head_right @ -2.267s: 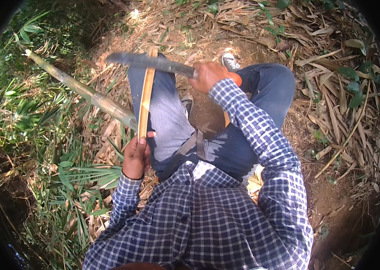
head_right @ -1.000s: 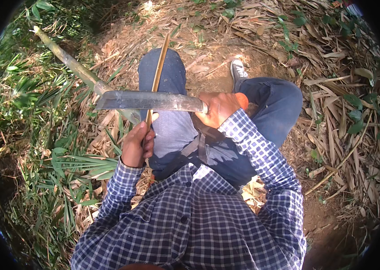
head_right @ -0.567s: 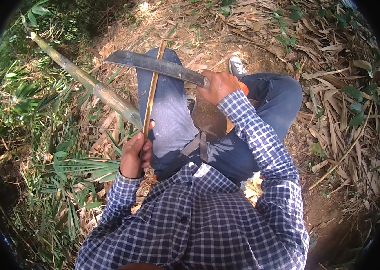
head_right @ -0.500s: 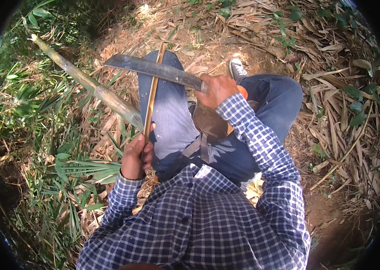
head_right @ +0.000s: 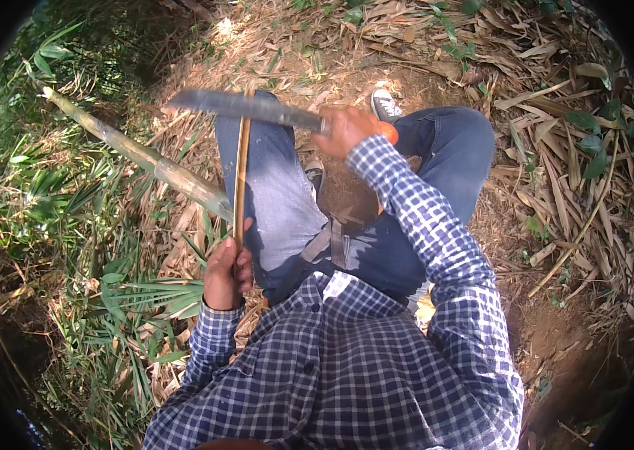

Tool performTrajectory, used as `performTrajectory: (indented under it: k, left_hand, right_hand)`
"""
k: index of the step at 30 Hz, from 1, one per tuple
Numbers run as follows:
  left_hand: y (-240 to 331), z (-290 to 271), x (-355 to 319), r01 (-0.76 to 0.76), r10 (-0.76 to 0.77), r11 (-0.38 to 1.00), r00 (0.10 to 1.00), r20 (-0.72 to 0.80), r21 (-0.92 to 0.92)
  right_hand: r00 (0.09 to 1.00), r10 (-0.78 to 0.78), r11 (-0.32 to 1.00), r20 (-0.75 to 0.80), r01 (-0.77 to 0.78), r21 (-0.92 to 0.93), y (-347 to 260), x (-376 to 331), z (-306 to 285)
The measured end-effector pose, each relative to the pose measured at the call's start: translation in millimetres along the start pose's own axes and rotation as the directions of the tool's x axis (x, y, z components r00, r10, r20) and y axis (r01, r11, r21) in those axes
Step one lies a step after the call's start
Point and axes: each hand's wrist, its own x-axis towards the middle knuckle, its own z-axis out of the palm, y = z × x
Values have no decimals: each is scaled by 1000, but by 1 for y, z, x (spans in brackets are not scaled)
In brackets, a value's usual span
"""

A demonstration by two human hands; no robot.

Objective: The person sits on the ground and uses a machete to split a long bamboo pole into thin strips. They hold the bamboo against their leg and repeatedly strike it with the machete to separate the layers.

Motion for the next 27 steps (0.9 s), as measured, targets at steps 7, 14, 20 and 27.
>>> performTrajectory:
  k: [7,14,20,27]
  left_hand:
    - [-24,-27,14,-259,302,898,951,-69,357]
    - [-7,-19,40,-322,488,679,869,-78,660]
    - [13,-4,39,-164,177,958,984,-33,233]
    - [23,-5,25,-8,15,990,998,55,-140]
  right_hand:
    - [975,121,954,-185,-63,292,9,-5,-12]
    - [954,-77,875,-290,204,439,-28,-20,-15]
    - [926,-319,932,-200,346,113,-31,-60,-4]
    - [911,-408,910,-57,411,58,-12,-88,11]
